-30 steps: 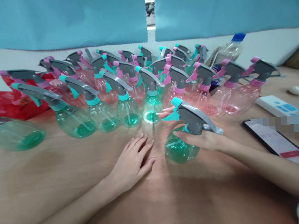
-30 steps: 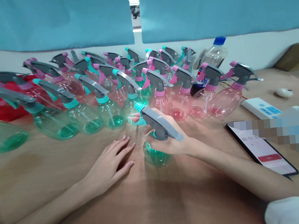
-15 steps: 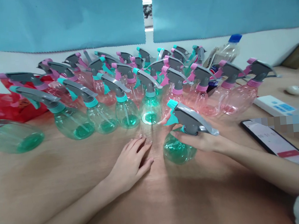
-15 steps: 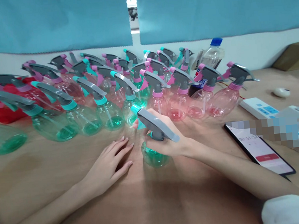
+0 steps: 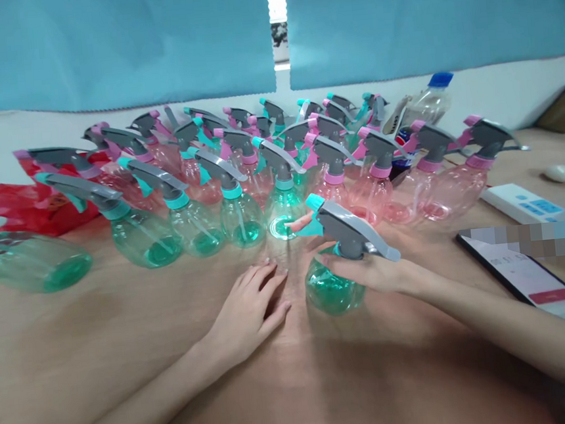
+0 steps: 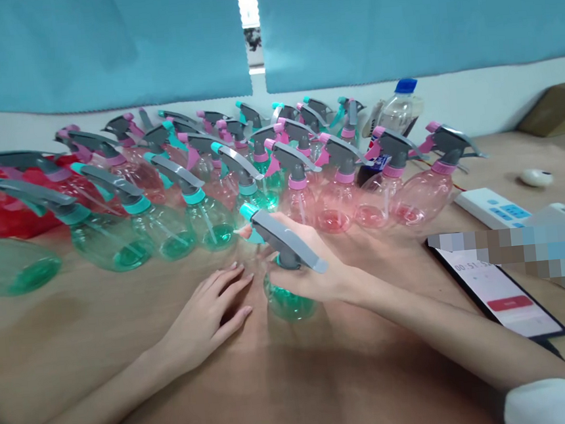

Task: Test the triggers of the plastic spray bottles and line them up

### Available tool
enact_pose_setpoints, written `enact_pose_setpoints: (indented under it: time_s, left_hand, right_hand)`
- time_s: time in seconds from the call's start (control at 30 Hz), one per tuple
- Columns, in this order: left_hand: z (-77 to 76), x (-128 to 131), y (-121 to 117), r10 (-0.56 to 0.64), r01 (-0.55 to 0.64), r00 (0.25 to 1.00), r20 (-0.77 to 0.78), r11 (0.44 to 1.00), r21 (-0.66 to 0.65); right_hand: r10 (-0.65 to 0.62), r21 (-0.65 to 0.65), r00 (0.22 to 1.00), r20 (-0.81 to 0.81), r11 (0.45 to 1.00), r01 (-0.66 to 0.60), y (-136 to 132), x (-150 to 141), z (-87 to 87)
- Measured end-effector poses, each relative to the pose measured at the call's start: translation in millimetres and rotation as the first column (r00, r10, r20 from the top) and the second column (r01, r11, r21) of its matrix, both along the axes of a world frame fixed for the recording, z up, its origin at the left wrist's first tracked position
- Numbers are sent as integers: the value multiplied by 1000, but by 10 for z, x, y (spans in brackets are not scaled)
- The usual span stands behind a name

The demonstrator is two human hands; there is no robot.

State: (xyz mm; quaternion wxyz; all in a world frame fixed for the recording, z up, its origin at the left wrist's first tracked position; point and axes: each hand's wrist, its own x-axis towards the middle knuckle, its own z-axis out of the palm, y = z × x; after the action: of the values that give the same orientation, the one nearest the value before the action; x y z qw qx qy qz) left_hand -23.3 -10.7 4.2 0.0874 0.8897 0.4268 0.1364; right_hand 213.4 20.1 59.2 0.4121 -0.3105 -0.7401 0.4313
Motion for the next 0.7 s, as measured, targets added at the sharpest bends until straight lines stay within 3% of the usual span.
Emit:
enact_pose_setpoints:
  time_s: [0.2,0.37,0.47,0.57,0.7]
  left_hand:
    - [92,-46,-135,72,-30,971,230,983,-184]
    - [211,-288,-387,169,-60,914,370,956,-288]
    - [275,-501,-543,224,-136,893,390,961,-239]
    - [314,-716,-690,300,-294,886,354,953,-71]
    - [336,-1002,-838,428,-500,829,359,855,136]
  right_hand:
    - [5,55,999,-45,998,-3,-23,-256,-50]
    - [66,140,994,-82,989,-54,-79,-719,-5]
    - [63,215,993,-95,976,-41,-125,-1099,19]
    - [57,208,995,-77,977,-40,-175,-1497,66]
    - [61,309,998,27,949,-66,-231,-2002,163]
